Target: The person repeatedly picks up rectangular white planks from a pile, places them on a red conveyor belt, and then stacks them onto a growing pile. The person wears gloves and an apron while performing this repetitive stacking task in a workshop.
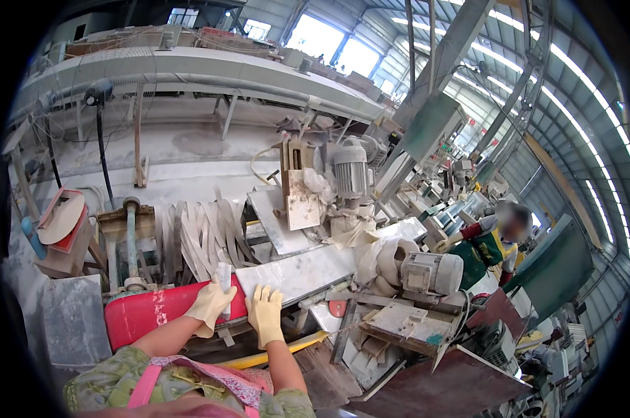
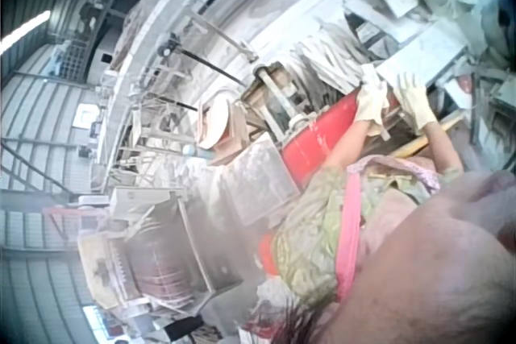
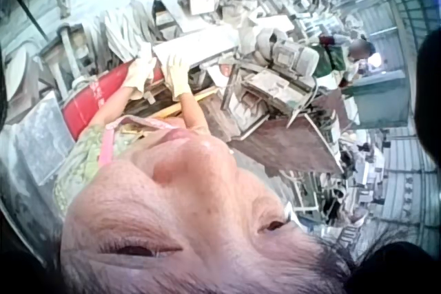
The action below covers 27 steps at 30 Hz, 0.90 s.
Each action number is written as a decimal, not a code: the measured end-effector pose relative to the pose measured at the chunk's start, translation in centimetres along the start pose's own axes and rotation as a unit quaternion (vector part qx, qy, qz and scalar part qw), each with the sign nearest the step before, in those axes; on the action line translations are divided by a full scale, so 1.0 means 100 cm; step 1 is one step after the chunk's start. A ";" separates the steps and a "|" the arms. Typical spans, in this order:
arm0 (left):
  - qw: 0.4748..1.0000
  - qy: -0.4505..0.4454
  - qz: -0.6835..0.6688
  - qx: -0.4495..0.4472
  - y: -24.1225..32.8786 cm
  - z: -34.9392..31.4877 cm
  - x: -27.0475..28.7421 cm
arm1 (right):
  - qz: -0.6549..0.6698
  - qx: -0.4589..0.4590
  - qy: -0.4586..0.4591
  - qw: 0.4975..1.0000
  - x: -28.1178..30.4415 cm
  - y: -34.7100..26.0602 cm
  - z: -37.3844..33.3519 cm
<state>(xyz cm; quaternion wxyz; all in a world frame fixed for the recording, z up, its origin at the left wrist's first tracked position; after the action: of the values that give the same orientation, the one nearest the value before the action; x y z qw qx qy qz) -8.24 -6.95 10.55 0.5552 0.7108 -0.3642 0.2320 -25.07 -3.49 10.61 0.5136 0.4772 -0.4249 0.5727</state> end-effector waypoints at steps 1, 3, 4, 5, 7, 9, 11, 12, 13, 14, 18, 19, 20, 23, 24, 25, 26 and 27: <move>1.000 -0.001 0.004 0.000 0.000 0.000 -0.001 | 0.070 -0.006 -0.036 0.997 -0.005 0.007 0.006; 1.000 0.010 0.002 0.003 0.005 -0.008 0.005 | 0.216 -0.113 -0.136 0.960 0.015 0.018 0.011; 1.000 0.021 0.015 -0.008 0.008 -0.009 0.009 | 0.309 -0.118 -0.042 0.943 0.024 0.022 0.010; 0.999 0.029 0.028 -0.023 0.013 -0.011 0.010 | 0.352 -0.116 -0.001 0.929 0.019 0.026 0.006; 0.997 0.047 0.030 -0.045 0.006 0.000 0.013 | 0.494 -0.145 -0.002 0.858 0.033 0.000 -0.003; 0.996 0.079 -0.025 -0.027 0.005 -0.003 0.018 | 0.565 -0.145 -0.010 0.812 0.063 -0.042 -0.017; 0.995 0.052 -0.084 0.007 0.015 -0.004 0.021 | 0.591 -0.089 0.037 0.801 0.056 -0.054 -0.017; 0.995 0.055 -0.083 -0.001 0.016 -0.005 0.021 | 0.609 -0.071 0.062 0.788 0.056 -0.056 -0.017; 0.995 0.057 -0.083 -0.008 0.014 -0.006 0.018 | 0.630 -0.053 0.004 0.775 0.051 -0.054 -0.021; 0.994 0.075 -0.081 -0.008 0.006 -0.006 0.024 | 0.643 -0.016 -0.019 0.766 0.065 -0.057 -0.018; 0.989 0.125 -0.080 -0.017 -0.001 0.003 0.010 | 0.122 -0.067 0.067 0.988 0.015 0.027 0.007; 0.990 0.120 -0.072 -0.015 0.000 0.002 0.009 | 0.064 -0.058 0.074 0.994 0.002 0.048 0.007; 0.991 0.116 -0.064 -0.013 0.002 0.001 0.009 | 0.005 -0.048 0.080 0.996 0.000 0.059 0.008; 0.990 0.123 -0.058 -0.025 0.002 0.005 0.009 | -0.054 -0.020 0.034 0.998 -0.019 0.064 0.017; 0.990 0.126 -0.058 -0.029 0.001 0.003 0.007 | -0.066 -0.012 0.012 0.998 -0.024 0.063 0.018; 0.990 0.124 -0.060 -0.031 0.001 0.005 0.006 | -0.083 0.019 0.040 0.996 -0.022 0.061 0.022; 0.991 0.120 -0.059 -0.028 -0.002 0.006 0.007 | 0.007 -0.017 -0.029 0.999 -0.015 0.063 0.027; 0.991 0.116 -0.061 -0.027 -0.003 0.007 0.006 | 0.095 -0.054 -0.095 0.989 0.005 0.064 0.033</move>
<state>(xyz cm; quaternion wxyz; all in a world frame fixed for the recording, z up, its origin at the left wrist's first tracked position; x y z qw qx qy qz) -7.65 -7.74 10.59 0.6261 0.6844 -0.2597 0.2687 -31.05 -7.32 11.73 0.4393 0.4588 -0.5455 0.5468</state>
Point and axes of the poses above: each hand's wrist, its own z-axis towards the middle knuckle, its own x-axis out of the back of the hand, y = z × x, the point moved 7 cm from there along z, towards the middle knuckle, and after that the axes turned 6 degrees about -y, right-handed, at the moved point
